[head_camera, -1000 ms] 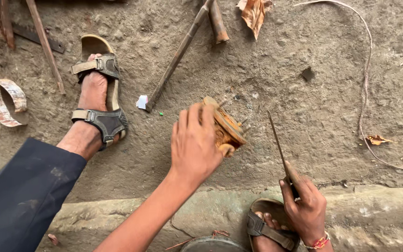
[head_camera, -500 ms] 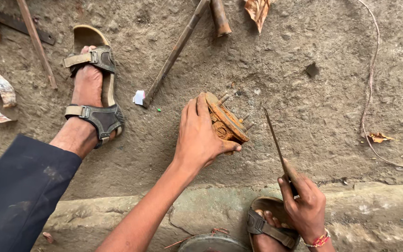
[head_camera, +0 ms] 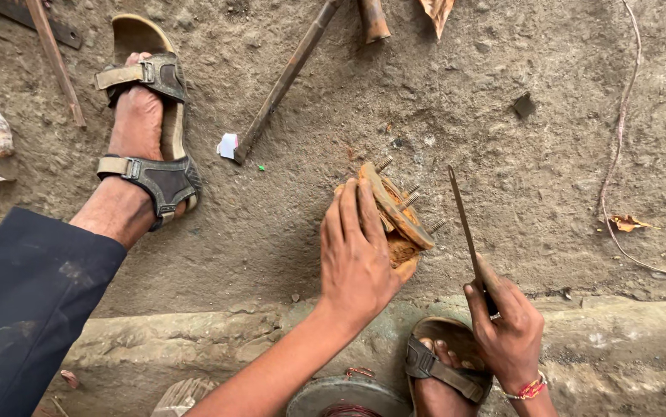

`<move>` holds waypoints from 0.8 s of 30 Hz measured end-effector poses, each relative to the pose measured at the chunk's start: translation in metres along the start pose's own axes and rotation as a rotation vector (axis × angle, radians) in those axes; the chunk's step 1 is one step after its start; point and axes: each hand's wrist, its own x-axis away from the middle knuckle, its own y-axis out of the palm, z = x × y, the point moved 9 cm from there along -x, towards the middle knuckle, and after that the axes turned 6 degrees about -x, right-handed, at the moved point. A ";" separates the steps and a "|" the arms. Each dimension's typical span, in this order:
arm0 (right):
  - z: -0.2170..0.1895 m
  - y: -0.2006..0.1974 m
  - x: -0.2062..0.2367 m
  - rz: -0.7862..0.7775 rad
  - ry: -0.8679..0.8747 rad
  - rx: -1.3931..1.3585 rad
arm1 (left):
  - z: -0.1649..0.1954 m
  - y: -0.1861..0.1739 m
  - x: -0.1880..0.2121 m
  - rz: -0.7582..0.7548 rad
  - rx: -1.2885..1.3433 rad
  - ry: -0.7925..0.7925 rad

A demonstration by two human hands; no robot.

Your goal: The person sits on the ground holding a rusted metal bracket with bolts and files its edges and bolt threads by hand using a flat file, repositioning the bracket repeatedly to file different sides.

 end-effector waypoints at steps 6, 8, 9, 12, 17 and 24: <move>0.001 0.000 0.005 -0.011 -0.017 0.010 | 0.010 0.015 0.014 0.039 -0.074 0.016; 0.003 -0.001 0.007 -0.020 0.010 0.005 | 0.013 0.020 0.020 0.049 -0.149 0.032; 0.004 -0.002 0.009 -0.023 0.026 0.003 | 0.015 0.019 0.023 0.086 -0.169 0.048; -0.002 -0.007 0.011 0.001 -0.046 0.004 | 0.020 0.020 0.032 0.158 -0.216 0.090; -0.002 -0.008 0.010 0.002 -0.010 -0.021 | 0.028 0.024 0.038 0.200 -0.288 0.121; -0.001 -0.006 0.008 -0.013 0.026 -0.021 | 0.027 0.022 0.040 0.191 -0.282 0.103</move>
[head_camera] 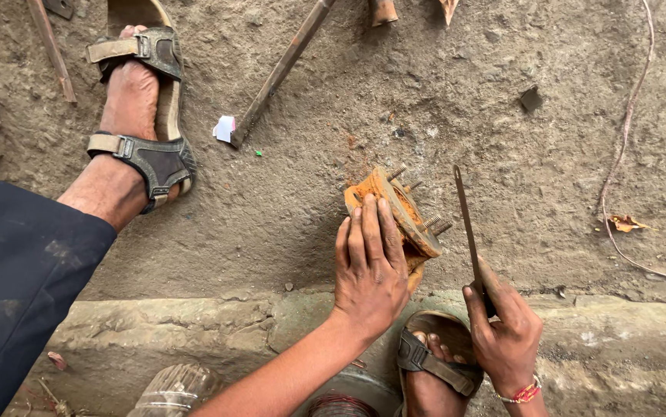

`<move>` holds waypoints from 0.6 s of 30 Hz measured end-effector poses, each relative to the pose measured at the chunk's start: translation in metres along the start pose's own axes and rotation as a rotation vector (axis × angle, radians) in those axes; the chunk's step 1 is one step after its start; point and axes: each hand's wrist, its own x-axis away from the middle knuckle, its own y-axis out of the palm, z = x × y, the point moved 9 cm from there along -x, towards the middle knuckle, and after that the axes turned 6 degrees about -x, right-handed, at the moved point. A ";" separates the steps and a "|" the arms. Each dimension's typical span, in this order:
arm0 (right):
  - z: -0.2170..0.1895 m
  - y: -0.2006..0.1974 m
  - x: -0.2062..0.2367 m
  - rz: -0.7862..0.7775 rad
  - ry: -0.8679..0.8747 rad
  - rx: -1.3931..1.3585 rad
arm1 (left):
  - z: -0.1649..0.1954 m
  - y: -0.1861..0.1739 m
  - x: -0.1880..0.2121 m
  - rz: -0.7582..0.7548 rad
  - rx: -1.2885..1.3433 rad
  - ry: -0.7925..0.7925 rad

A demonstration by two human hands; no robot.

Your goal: The person sits on the ground holding a rusted metal bracket with bolts and files its edges and bolt threads by hand using a flat file, repositioning the bracket repeatedly to file different sides.

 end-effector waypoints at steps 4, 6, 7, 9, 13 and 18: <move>0.002 -0.001 0.001 0.000 -0.003 0.000 | 0.003 0.005 0.005 0.017 -0.058 0.017; 0.003 -0.004 0.004 0.017 -0.020 -0.016 | 0.004 0.007 0.008 0.049 -0.061 0.033; 0.002 -0.005 0.005 0.032 -0.059 -0.043 | 0.003 0.008 0.008 0.068 -0.046 0.046; 0.001 -0.010 0.007 0.060 -0.137 -0.097 | 0.003 0.006 0.010 0.099 0.006 0.070; -0.001 -0.018 0.007 0.075 -0.242 -0.121 | -0.004 -0.002 0.002 0.124 0.257 0.010; -0.005 -0.022 -0.022 0.021 -0.228 -0.278 | -0.015 0.011 -0.025 -0.022 0.404 -0.146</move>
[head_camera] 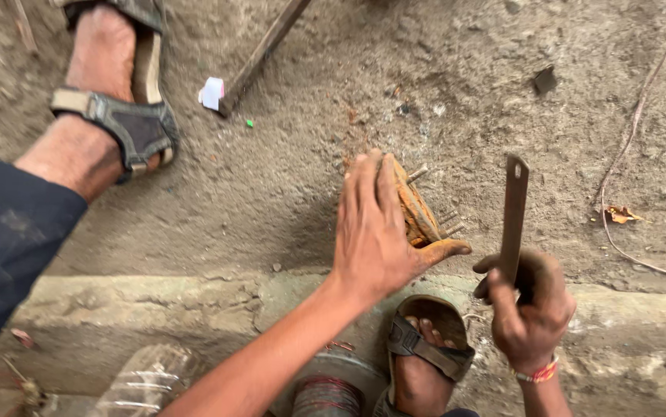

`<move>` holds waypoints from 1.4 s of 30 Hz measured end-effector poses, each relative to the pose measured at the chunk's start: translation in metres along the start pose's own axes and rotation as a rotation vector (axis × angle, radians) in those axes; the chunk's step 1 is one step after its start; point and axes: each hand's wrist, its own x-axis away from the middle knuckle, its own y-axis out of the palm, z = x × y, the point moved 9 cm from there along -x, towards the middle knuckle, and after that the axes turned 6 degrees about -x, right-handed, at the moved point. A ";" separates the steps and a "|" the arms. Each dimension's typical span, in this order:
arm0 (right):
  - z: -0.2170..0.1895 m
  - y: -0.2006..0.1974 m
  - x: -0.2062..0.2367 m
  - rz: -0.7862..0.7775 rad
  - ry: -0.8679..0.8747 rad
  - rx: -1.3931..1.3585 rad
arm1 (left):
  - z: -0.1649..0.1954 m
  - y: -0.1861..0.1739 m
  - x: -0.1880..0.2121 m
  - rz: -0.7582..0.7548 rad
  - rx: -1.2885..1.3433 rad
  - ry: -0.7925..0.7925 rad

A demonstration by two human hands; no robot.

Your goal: The person sits on the ground holding a rusted metal bracket with bolts and files its edges and bolt threads by hand using a flat file, repositioning the bracket repeatedly to file different sides.

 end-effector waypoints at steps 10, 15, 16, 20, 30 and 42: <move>-0.044 0.030 -0.086 -0.298 -0.305 0.377 | -0.012 0.021 -0.008 -0.113 0.123 0.037; -0.032 0.050 -0.090 -0.408 -0.225 0.406 | -0.009 0.019 -0.005 -0.034 0.132 0.051; -0.032 0.049 -0.087 -0.397 -0.234 0.374 | -0.008 0.018 -0.004 -0.021 0.125 0.058; -0.019 0.047 -0.077 -0.418 -0.242 0.328 | -0.007 0.021 -0.001 -0.037 0.115 0.035; 0.012 0.056 -0.063 -0.385 -0.290 0.274 | -0.005 0.010 -0.002 0.032 0.118 0.050; 0.014 0.057 -0.055 -0.305 -0.199 0.223 | -0.005 0.003 -0.003 0.052 0.118 0.058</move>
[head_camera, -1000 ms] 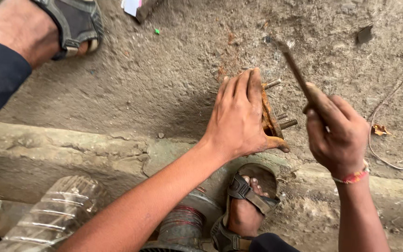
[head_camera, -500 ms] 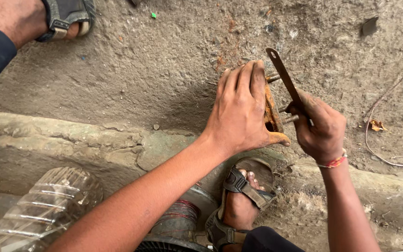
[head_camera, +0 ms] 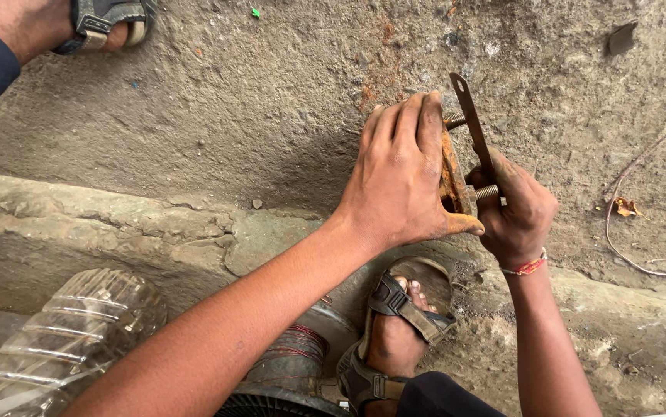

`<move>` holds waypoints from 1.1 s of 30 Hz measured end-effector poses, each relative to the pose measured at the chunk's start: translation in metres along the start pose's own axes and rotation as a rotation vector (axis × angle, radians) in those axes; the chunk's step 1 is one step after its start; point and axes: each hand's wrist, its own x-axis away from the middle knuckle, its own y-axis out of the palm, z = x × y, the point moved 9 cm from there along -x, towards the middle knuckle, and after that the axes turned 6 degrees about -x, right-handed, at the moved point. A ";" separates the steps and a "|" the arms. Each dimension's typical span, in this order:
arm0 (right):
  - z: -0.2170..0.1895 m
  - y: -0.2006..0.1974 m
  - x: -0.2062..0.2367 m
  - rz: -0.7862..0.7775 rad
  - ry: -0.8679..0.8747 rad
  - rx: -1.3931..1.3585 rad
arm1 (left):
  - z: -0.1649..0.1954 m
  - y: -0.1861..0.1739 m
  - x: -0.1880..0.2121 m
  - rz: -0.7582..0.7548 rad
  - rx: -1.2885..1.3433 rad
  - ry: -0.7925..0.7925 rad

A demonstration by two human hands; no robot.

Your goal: The person sits on the ground holding a rusted metal bracket with bolts and files its edges and bolt threads by hand using a flat file, repositioning the bracket repeatedly to file different sides.

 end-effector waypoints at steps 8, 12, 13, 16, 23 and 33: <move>-0.004 0.004 -0.001 0.027 -0.021 0.052 | 0.002 0.004 -0.001 0.002 -0.033 0.017; -0.006 0.003 -0.003 0.001 -0.040 0.073 | 0.000 0.008 0.001 -0.011 -0.027 0.005; -0.006 0.002 -0.002 -0.015 -0.026 0.058 | -0.002 0.009 0.001 -0.030 -0.012 -0.005; -0.008 -0.003 0.003 -0.047 0.012 0.071 | -0.005 0.008 -0.001 -0.029 0.004 -0.007; -0.009 -0.022 0.025 -0.030 0.129 0.090 | -0.010 0.010 -0.001 -0.025 0.066 0.016; 0.002 -0.012 0.044 0.008 0.120 0.052 | -0.015 0.015 -0.003 -0.058 0.052 -0.009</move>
